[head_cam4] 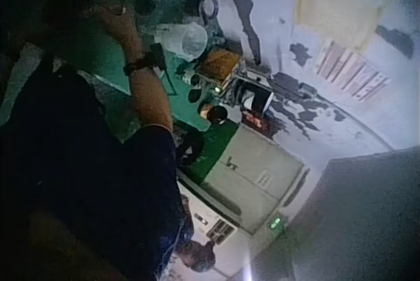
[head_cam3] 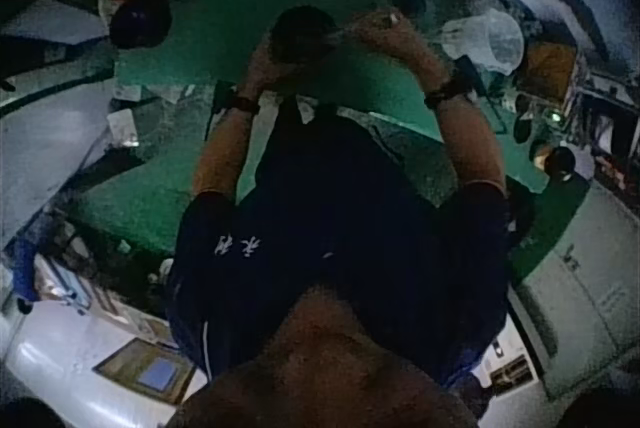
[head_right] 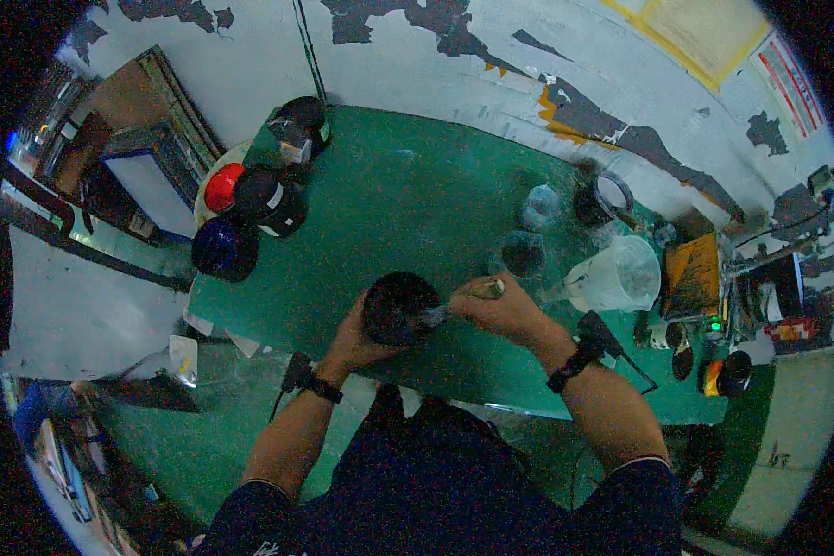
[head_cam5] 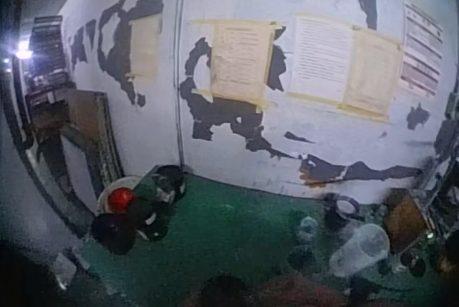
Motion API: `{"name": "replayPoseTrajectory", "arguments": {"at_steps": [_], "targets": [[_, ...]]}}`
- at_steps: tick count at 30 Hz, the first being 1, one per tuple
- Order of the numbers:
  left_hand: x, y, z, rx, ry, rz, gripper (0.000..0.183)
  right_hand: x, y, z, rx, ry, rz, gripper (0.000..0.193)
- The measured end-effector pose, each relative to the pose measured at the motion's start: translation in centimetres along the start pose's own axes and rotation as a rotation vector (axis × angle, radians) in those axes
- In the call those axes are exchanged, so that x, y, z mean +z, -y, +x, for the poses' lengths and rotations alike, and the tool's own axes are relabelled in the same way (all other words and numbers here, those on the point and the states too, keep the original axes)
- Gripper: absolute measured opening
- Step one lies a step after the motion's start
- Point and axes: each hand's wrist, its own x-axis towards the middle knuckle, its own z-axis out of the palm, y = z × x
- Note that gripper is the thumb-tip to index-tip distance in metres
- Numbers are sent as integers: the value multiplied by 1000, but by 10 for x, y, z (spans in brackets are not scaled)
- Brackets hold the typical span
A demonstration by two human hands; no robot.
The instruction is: The recorder mixes ink or liquid in a container using a spatula on a workbench.
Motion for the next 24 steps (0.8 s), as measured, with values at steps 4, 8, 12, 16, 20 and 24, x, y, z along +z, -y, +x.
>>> {"name": "replayPoseTrajectory", "arguments": {"at_steps": [4, 8, 12, 16, 20, 24], "targets": [[-1, -5, 2, 32, 24, -163, 119, 0, -27, -7, 11, -102, 520, 16], [-3, -2, 0, 19, 24, -56, 117, -10, -28, -14, 4, -178, 542, 17], [-3, -6, 2, -1, 63, -173, 123, -8, -8, -11, -249, -176, 60, 25], [-2, -10, 3, -7, 73, -193, 123, 0, 5, 0, -497, -64, -378, 31], [-3, -8, 0, -19, 69, -193, 120, 5, 18, -4, -55, -19, -166, 25], [-2, -8, 4, -3, 82, -128, 123, 7, -29, -3, 8, -84, 257, 17]]}}
